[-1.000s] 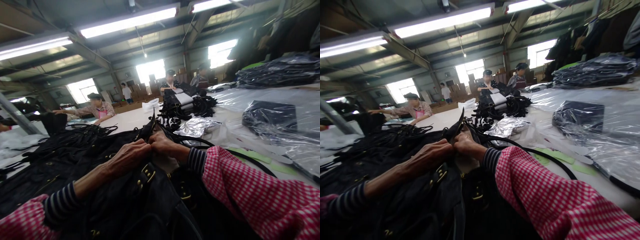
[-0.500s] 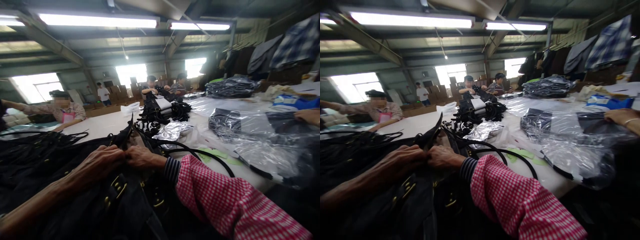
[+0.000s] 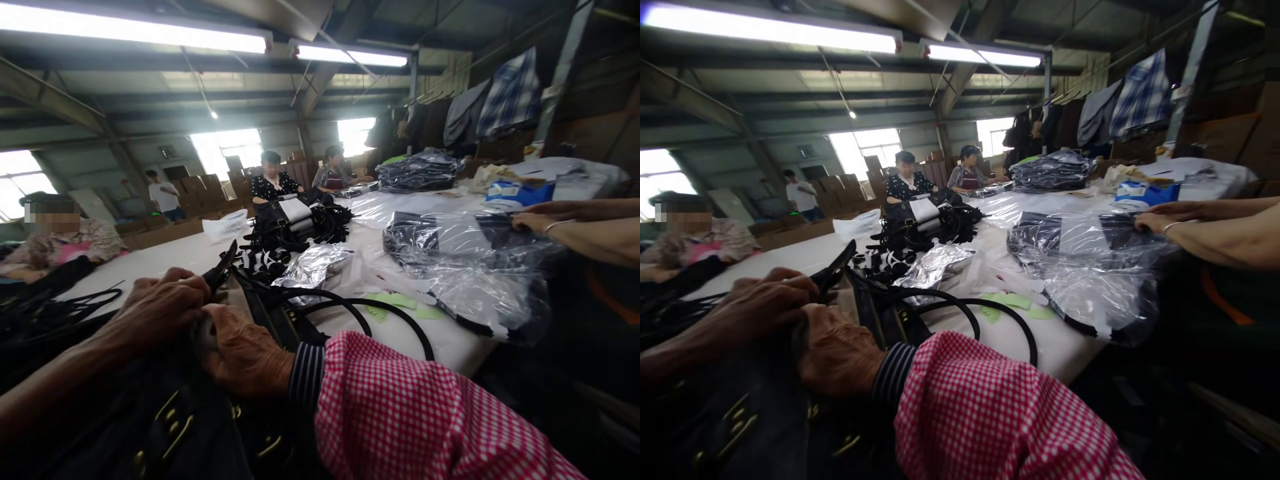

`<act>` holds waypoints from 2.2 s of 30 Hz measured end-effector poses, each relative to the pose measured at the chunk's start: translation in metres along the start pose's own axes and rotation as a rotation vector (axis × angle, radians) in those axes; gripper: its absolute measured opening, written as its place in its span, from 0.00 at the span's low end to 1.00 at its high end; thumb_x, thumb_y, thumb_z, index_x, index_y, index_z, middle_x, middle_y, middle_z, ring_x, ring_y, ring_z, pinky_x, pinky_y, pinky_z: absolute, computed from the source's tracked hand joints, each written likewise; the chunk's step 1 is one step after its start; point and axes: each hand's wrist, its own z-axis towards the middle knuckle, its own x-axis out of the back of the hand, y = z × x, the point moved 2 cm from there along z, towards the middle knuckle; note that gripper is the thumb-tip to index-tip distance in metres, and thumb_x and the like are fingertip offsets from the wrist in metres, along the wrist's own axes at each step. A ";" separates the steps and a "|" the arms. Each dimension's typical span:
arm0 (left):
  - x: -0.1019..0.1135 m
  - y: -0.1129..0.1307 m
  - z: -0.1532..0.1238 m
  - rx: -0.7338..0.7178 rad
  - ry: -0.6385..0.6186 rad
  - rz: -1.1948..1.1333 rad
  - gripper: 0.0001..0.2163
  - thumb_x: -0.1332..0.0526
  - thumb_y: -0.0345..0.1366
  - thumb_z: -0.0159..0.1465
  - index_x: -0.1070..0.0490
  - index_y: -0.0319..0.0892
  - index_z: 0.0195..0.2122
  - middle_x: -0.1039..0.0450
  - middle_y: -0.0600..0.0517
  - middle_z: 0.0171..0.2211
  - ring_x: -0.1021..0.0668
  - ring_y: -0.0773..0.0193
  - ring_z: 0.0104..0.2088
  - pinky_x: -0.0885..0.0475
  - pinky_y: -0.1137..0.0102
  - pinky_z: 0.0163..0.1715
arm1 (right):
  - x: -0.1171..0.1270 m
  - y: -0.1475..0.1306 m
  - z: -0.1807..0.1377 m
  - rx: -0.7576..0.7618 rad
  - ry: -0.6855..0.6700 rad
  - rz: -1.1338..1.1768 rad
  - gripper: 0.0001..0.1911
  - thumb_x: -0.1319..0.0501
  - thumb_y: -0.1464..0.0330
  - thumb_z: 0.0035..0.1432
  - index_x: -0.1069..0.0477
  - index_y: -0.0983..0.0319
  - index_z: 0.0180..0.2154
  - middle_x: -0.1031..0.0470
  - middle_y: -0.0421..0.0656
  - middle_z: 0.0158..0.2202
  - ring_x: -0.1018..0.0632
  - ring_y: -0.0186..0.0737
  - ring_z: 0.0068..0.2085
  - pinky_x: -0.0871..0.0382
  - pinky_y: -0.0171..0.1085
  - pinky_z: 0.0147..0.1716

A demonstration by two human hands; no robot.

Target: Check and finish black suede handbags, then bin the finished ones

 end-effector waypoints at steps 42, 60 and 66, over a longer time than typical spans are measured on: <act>-0.084 -0.015 -0.051 0.302 0.297 -0.085 0.15 0.48 0.48 0.68 0.25 0.48 0.41 0.31 0.51 0.41 0.25 0.60 0.42 0.30 0.69 0.38 | 0.215 0.137 -0.127 -0.703 -0.024 -0.697 0.14 0.35 0.62 0.58 0.28 0.62 0.24 0.26 0.41 0.24 0.26 0.38 0.30 0.40 0.35 0.30; -0.079 -0.010 -0.048 0.303 0.307 -0.175 0.13 0.46 0.46 0.67 0.25 0.46 0.38 0.31 0.52 0.38 0.26 0.61 0.39 0.32 0.69 0.38 | 0.215 0.159 -0.095 -0.777 -0.094 -0.578 0.06 0.34 0.68 0.49 0.24 0.64 0.23 0.22 0.44 0.27 0.23 0.40 0.32 0.37 0.35 0.33; -0.074 -0.002 -0.048 0.246 0.355 -0.211 0.12 0.46 0.44 0.68 0.27 0.46 0.35 0.31 0.51 0.33 0.27 0.58 0.39 0.33 0.68 0.37 | 0.234 0.145 -0.114 -0.756 -0.206 -0.379 0.10 0.35 0.65 0.51 0.26 0.64 0.23 0.24 0.43 0.22 0.28 0.36 0.25 0.40 0.34 0.26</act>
